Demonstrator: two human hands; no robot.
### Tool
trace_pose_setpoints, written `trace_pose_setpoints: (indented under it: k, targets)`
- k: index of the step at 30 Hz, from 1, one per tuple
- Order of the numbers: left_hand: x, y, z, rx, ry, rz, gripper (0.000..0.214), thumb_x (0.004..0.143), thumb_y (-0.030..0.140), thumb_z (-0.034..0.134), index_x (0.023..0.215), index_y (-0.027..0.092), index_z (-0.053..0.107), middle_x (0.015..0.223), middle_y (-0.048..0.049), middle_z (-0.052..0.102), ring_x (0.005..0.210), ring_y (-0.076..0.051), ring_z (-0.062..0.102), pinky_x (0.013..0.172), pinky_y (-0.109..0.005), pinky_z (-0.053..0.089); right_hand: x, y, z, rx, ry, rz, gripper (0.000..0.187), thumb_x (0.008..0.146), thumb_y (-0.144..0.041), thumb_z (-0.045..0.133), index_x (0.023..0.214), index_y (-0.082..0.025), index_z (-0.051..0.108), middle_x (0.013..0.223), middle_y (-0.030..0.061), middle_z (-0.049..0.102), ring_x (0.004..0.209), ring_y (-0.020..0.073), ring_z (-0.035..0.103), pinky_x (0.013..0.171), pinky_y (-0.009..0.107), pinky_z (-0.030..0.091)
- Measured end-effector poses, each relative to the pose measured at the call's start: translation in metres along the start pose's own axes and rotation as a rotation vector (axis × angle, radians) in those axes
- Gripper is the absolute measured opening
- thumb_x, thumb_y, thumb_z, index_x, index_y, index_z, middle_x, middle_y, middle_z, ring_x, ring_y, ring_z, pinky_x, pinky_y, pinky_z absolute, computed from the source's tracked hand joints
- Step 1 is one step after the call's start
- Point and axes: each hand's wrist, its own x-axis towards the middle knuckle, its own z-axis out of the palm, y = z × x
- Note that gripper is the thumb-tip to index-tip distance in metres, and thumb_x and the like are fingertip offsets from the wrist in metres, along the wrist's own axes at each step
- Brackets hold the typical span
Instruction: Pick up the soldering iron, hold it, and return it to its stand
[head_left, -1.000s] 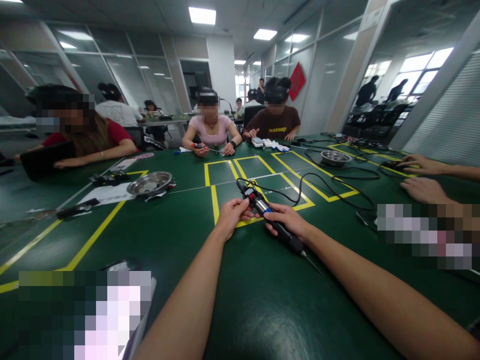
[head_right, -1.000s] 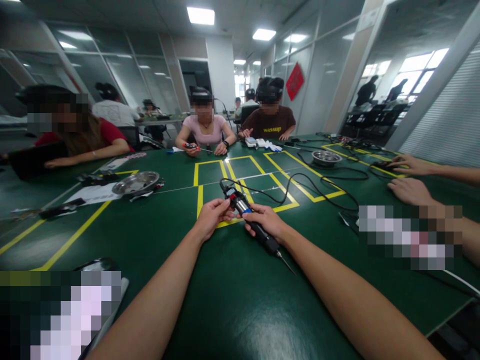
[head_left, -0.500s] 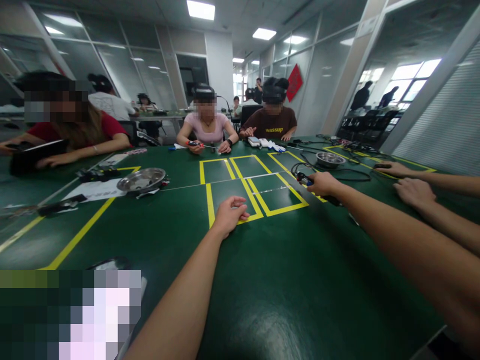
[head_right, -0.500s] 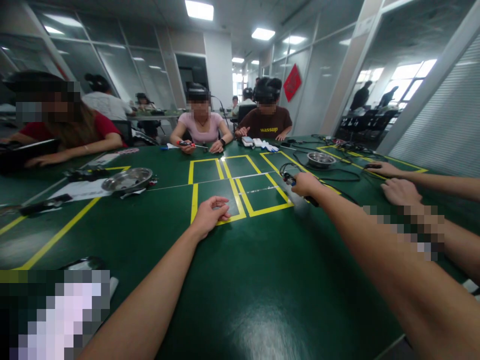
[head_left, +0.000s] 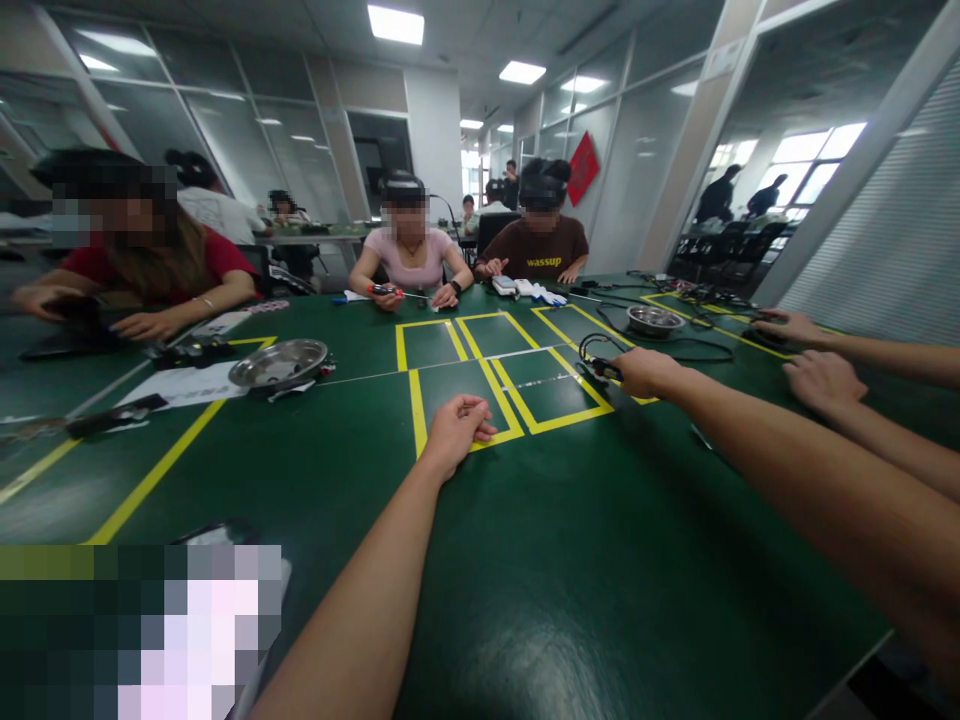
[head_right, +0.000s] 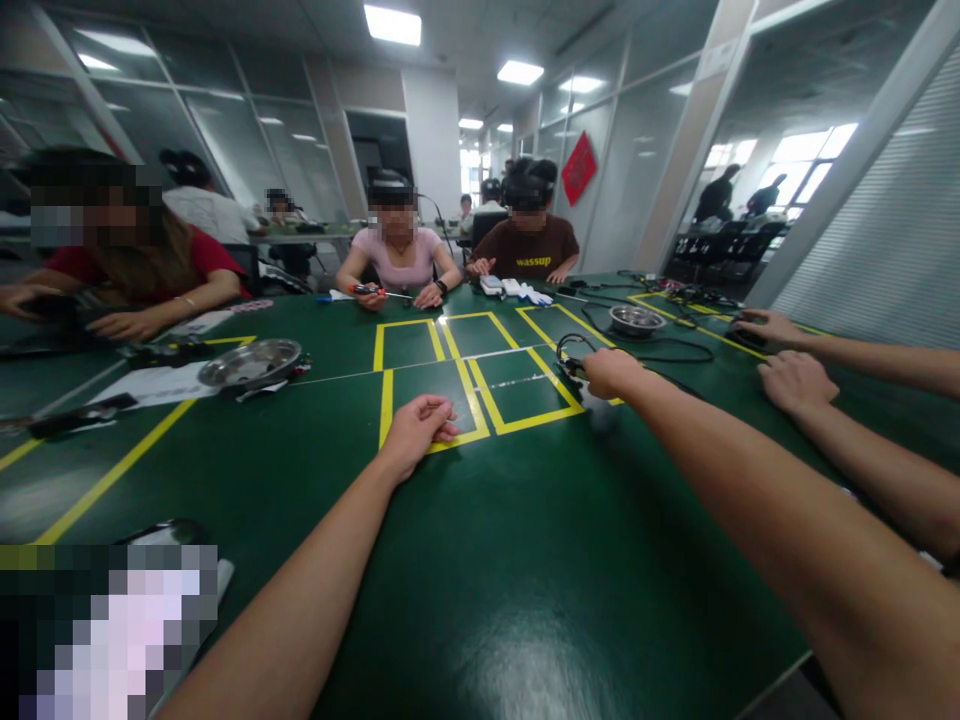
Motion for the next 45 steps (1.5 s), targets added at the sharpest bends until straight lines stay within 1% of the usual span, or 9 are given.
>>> trace_pose_setpoints:
  k: [4, 7, 10, 14, 17, 20, 28, 34, 45]
  targets:
    - [0.000, -0.003, -0.003, -0.001, 0.002, -0.005, 0.024, 0.082, 0.031, 0.070, 0.089, 0.013, 0.057, 0.079, -0.0084, 0.070, 0.061, -0.015, 0.069, 0.056, -0.024, 0.057, -0.012, -0.010, 0.007, 0.184, 0.026, 0.001, 0.039, 0.084, -0.031, 0.061, 0.119, -0.014, 0.066, 0.094, 0.0145, 0.070, 0.083, 0.0240, 0.068, 0.072, 0.031, 0.052]
    - [0.001, -0.005, -0.005, -0.005, -0.022, -0.001, 0.023, 0.084, 0.032, 0.068, 0.087, 0.012, 0.059, 0.085, -0.0107, 0.070, 0.064, -0.015, 0.070, 0.058, -0.025, 0.058, -0.029, -0.035, 0.025, 0.806, -0.006, 0.041, 0.042, 0.085, -0.036, 0.062, 0.120, -0.014, 0.062, 0.082, 0.0093, 0.070, 0.061, 0.0163, 0.064, 0.056, 0.026, 0.051]
    - [0.000, -0.003, -0.005, -0.019, -0.028, -0.021, 0.023, 0.088, 0.033, 0.063, 0.086, 0.009, 0.060, 0.091, -0.0135, 0.070, 0.062, -0.014, 0.069, 0.056, -0.024, 0.057, -0.048, -0.074, 0.043, 1.492, -0.103, -0.032, 0.041, 0.078, -0.030, 0.071, 0.114, -0.015, 0.062, 0.085, 0.0092, 0.070, 0.057, 0.0137, 0.061, 0.047, 0.024, 0.050]
    - [-0.001, 0.001, -0.004, -0.080, -0.016, -0.075, 0.028, 0.091, 0.037, 0.059, 0.096, 0.009, 0.059, 0.101, -0.0170, 0.070, 0.062, -0.014, 0.070, 0.055, -0.024, 0.057, -0.066, -0.131, 0.055, 1.876, -0.270, -0.176, 0.036, 0.075, -0.025, 0.074, 0.108, -0.015, 0.063, 0.090, 0.0096, 0.070, 0.059, 0.0125, 0.060, 0.044, 0.022, 0.049]
    - [0.001, -0.001, -0.006, -0.134, -0.021, -0.083, 0.034, 0.089, 0.042, 0.060, 0.098, 0.009, 0.058, 0.096, -0.0177, 0.071, 0.062, -0.016, 0.070, 0.054, -0.026, 0.057, -0.075, -0.161, 0.056, 1.949, -0.367, -0.276, 0.038, 0.078, -0.027, 0.073, 0.112, -0.015, 0.062, 0.078, 0.0070, 0.068, 0.056, 0.0126, 0.060, 0.045, 0.022, 0.048]
    - [0.004, -0.003, -0.008, -0.162, -0.037, -0.077, 0.033, 0.089, 0.041, 0.060, 0.093, 0.009, 0.059, 0.080, -0.0148, 0.071, 0.057, -0.016, 0.068, 0.050, -0.023, 0.055, -0.083, -0.172, 0.059, 1.944, -0.420, -0.348, 0.041, 0.080, -0.031, 0.072, 0.115, -0.016, 0.059, 0.067, 0.0033, 0.065, 0.050, 0.0120, 0.058, 0.044, 0.021, 0.045]
    - [0.003, 0.002, -0.006, -0.244, 0.001, -0.077, 0.024, 0.084, 0.032, 0.065, 0.083, 0.010, 0.058, 0.075, -0.0107, 0.069, 0.049, -0.013, 0.063, 0.043, -0.020, 0.048, -0.093, -0.164, 0.063, 1.935, -0.407, -0.429, 0.045, 0.080, -0.033, 0.071, 0.118, -0.013, 0.059, 0.065, 0.0028, 0.065, 0.047, 0.0114, 0.056, 0.043, 0.020, 0.041]
    - [0.004, 0.001, -0.006, -0.244, 0.033, -0.048, 0.025, 0.083, 0.032, 0.066, 0.088, 0.009, 0.060, 0.082, -0.0135, 0.071, 0.050, -0.012, 0.063, 0.042, -0.019, 0.046, -0.092, -0.164, 0.062, 1.971, -0.385, -0.413, 0.044, 0.081, -0.032, 0.070, 0.119, -0.012, 0.060, 0.064, 0.0028, 0.064, 0.046, 0.0117, 0.056, 0.042, 0.021, 0.040]
    - [0.001, 0.007, -0.006, -0.263, -0.033, -0.096, 0.028, 0.084, 0.034, 0.067, 0.094, 0.007, 0.062, 0.089, -0.0156, 0.071, 0.057, -0.011, 0.065, 0.048, -0.019, 0.050, -0.089, -0.162, 0.069, 2.009, -0.365, -0.410, 0.044, 0.078, -0.034, 0.073, 0.117, -0.016, 0.062, 0.068, 0.0028, 0.066, 0.049, 0.0113, 0.057, 0.044, 0.021, 0.041]
